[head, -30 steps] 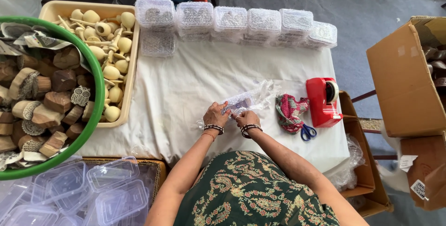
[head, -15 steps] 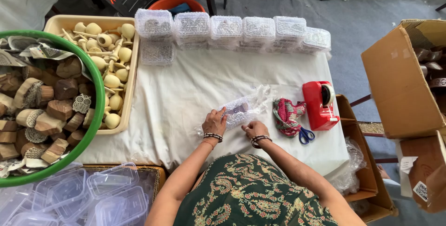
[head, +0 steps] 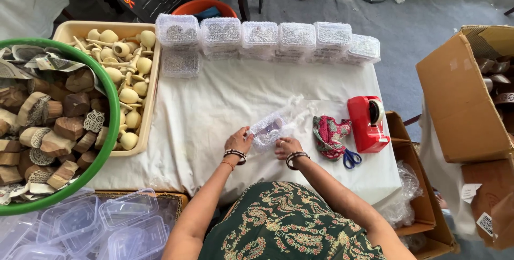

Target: Wrapping small plastic jewelry boxes in bubble wrap and securing them with tape for fulfillment.

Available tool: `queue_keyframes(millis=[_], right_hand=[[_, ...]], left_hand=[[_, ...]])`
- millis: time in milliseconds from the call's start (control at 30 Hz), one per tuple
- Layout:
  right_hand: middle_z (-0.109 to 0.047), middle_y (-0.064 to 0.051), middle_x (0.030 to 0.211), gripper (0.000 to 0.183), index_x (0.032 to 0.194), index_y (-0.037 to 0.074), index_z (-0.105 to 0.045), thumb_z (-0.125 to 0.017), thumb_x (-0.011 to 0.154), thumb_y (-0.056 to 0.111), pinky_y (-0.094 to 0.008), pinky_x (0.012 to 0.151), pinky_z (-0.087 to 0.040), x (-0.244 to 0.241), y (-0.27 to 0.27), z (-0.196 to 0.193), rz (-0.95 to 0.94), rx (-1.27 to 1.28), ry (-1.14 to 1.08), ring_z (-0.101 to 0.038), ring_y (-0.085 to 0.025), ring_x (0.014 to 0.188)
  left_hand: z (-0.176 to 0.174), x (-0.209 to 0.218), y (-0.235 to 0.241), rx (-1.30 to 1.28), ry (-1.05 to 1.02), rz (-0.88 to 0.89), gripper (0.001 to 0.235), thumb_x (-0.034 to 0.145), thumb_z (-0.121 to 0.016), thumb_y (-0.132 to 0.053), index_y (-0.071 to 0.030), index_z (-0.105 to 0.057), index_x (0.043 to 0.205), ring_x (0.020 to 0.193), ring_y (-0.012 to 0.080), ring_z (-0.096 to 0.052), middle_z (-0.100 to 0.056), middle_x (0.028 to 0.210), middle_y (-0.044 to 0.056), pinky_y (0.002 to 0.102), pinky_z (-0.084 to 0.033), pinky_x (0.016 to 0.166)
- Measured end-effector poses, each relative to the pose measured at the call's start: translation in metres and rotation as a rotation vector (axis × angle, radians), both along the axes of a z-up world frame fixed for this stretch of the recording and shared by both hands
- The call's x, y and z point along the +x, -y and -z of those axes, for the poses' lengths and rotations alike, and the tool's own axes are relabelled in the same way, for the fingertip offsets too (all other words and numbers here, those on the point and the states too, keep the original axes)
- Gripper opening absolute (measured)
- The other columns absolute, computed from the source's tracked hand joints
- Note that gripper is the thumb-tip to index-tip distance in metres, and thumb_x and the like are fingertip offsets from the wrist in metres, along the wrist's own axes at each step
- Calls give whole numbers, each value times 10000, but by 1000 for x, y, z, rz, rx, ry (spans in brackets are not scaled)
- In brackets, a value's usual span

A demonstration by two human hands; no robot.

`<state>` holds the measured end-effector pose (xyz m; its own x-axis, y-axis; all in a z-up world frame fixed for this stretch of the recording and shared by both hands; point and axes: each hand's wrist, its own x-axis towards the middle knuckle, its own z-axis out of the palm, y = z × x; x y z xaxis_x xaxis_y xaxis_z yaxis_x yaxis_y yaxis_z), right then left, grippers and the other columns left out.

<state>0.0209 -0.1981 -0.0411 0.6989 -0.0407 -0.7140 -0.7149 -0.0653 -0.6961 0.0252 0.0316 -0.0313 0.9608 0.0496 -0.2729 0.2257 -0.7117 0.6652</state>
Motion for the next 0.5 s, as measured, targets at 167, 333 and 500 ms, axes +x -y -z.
queue_keyframes(millis=[167, 333, 500], right_hand=[[-688, -117, 1269, 463, 1395, 82, -546, -643, 947, 144, -380, 753, -601, 43, 21, 20, 80, 41, 190, -703, -223, 948], [-715, -86, 1242, 360, 1304, 113, -656, -694, 953, 185, -377, 849, -592, 25, 21, -7, -52, -248, 568, -715, -207, 1059], [-616, -50, 1341, 348, 1231, 204, -666, -741, 899, 278, -375, 818, -593, -31, -8, -55, -653, -856, 827, -632, -263, 1161]], left_hand=[[-8, -26, 23, -123, -67, -13, 688, 844, -751, -384, -204, -468, 1445, 917, 241, -721, -721, 1121, 42, 405, -566, 822], [-23, -51, 28, -54, -106, -39, 737, 795, -822, -342, -177, -439, 1403, 905, 235, -713, -730, 1006, 50, 404, -564, 807], [-18, -70, 10, 108, 27, -113, 348, 895, -660, -225, -299, -668, 1235, 896, 249, -721, -755, 947, 12, 415, -577, 775]])
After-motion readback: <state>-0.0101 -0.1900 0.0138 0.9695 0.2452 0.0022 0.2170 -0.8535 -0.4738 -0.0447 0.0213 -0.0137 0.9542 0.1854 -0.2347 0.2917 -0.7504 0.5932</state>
